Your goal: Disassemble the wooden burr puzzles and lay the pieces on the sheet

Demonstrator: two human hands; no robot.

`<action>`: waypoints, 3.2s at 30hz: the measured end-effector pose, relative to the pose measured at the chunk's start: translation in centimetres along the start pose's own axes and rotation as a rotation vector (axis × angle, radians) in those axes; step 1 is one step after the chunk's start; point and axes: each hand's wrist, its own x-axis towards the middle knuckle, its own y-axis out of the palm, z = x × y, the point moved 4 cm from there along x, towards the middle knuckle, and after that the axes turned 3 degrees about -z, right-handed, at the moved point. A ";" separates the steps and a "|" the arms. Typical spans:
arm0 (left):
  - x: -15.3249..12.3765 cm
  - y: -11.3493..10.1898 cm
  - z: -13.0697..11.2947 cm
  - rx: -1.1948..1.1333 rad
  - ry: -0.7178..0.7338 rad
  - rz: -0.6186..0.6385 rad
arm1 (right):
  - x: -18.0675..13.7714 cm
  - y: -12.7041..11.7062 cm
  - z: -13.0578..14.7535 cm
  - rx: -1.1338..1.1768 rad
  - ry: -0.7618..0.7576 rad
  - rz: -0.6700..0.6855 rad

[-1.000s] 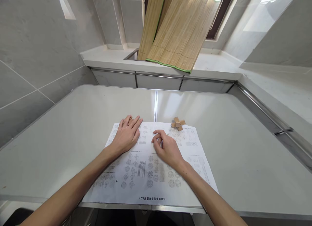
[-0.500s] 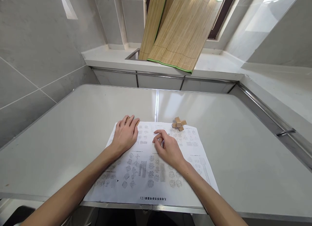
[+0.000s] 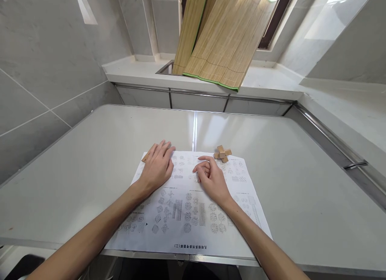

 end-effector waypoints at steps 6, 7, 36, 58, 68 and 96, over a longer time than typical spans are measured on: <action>-0.1 -0.5 -1.6 -0.175 0.195 0.007 | 0.3 -0.6 -0.2 0.159 0.042 -0.131; -0.1 -0.5 -1.8 -0.198 0.225 0.018 | 0.3 -0.7 -0.1 0.175 0.048 -0.141; -0.4 -0.3 -2.4 -0.341 0.300 0.098 | 0.9 -1.9 0.3 0.443 0.180 -0.204; 0.1 -0.8 -2.2 -0.559 0.099 0.112 | 0.9 -1.4 0.9 0.550 0.157 -0.028; 0.0 -1.2 -2.9 -1.202 -0.106 0.412 | -0.6 1.1 1.5 0.717 0.152 0.556; 0.7 -2.5 -3.1 -0.868 -0.130 0.145 | 0.1 0.1 0.7 0.027 -0.040 0.150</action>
